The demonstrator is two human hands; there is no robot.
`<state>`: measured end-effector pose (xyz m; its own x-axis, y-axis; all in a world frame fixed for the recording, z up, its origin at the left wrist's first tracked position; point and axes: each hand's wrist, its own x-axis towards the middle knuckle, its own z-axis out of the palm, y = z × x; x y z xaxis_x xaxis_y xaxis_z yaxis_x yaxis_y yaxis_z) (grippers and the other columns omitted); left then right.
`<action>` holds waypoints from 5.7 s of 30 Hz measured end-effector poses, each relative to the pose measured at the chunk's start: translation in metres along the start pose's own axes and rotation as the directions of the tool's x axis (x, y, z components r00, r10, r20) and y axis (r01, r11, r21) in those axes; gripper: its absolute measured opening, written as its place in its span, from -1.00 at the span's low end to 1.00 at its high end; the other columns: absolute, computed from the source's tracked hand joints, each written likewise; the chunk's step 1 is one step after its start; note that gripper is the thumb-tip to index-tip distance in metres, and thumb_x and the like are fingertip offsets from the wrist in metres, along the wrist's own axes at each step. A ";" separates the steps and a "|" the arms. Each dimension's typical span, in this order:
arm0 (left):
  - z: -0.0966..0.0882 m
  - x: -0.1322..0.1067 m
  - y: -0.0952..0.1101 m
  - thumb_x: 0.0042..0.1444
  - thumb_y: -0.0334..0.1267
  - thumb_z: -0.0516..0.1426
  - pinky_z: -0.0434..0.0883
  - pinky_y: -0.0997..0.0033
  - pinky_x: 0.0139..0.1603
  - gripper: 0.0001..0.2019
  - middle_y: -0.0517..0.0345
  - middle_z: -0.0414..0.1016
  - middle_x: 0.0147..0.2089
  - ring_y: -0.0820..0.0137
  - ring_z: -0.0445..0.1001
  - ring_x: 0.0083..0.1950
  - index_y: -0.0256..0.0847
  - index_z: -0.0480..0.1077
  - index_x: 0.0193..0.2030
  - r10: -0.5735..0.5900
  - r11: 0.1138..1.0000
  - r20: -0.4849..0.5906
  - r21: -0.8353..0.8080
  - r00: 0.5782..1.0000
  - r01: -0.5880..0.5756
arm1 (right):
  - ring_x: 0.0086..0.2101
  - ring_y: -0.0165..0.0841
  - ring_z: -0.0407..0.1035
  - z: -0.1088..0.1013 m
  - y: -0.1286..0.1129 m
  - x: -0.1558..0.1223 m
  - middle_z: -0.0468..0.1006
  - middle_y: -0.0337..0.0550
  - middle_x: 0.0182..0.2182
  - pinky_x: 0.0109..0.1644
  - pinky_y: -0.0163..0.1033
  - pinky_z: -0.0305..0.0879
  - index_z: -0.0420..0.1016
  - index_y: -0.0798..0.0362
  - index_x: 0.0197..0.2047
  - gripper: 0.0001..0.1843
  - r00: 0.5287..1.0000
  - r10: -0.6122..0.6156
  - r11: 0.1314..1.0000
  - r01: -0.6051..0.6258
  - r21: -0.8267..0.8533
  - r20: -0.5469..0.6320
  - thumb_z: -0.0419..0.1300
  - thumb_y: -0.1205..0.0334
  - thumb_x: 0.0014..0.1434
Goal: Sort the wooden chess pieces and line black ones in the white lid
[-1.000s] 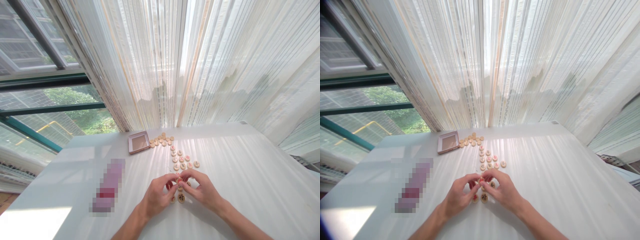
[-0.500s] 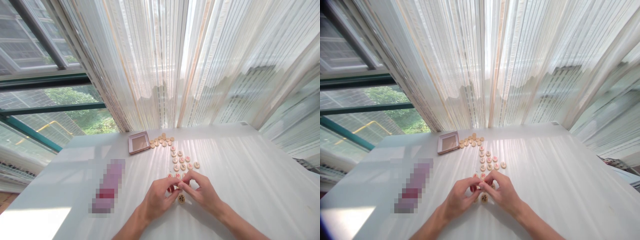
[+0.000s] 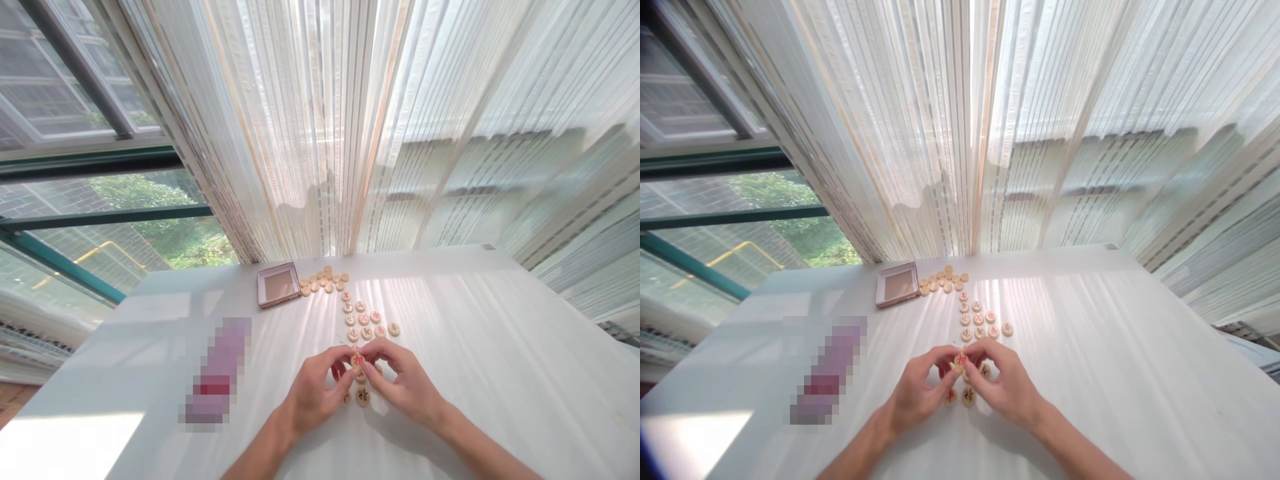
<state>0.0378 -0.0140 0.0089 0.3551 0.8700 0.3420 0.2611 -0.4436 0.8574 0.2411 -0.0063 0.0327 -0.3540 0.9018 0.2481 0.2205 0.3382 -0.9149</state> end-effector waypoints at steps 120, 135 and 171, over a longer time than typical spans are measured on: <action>-0.037 0.019 -0.036 0.27 -0.48 0.04 0.45 0.12 0.09 -0.70 0.05 0.55 -0.02 0.23 0.48 0.03 -0.11 0.43 0.05 0.071 0.904 -0.134 0.427 0.988 -0.007 | 0.11 -0.17 0.45 -0.052 0.046 0.112 0.56 -0.07 0.11 0.22 0.00 0.40 0.48 -0.08 0.19 -0.57 0.981 -0.174 0.760 0.186 -0.623 0.080 -0.02 0.35 0.35; -0.034 0.018 -0.037 0.26 -0.47 0.07 0.46 0.08 0.12 -0.73 0.01 0.53 0.00 0.20 0.49 0.04 -0.13 0.45 0.02 0.088 0.899 -0.175 0.437 0.981 -0.003 | 0.18 -0.11 0.42 -0.066 0.093 0.164 0.48 -0.06 0.23 0.25 0.01 0.38 0.41 -0.04 0.30 -0.44 0.947 -0.156 0.635 0.313 -0.706 0.280 0.08 0.43 0.26; -0.032 0.018 -0.027 0.33 -0.35 0.07 0.48 0.17 0.03 -0.81 0.07 0.56 -0.09 0.27 0.53 -0.06 -0.11 0.45 0.00 0.095 0.935 -0.239 0.354 0.966 -0.005 | -0.25 -0.32 0.55 -0.050 0.006 0.096 0.64 -0.12 -0.19 -0.13 -0.22 0.54 0.59 -0.02 -0.04 -0.72 0.987 -0.130 0.858 0.158 -0.489 0.091 0.13 0.08 0.34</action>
<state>0.0082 0.0204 0.0045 0.1533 0.8499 0.5041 0.5602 -0.4950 0.6642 0.2535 0.0960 0.0672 -0.4609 0.8217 0.3352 0.5779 0.5646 -0.5893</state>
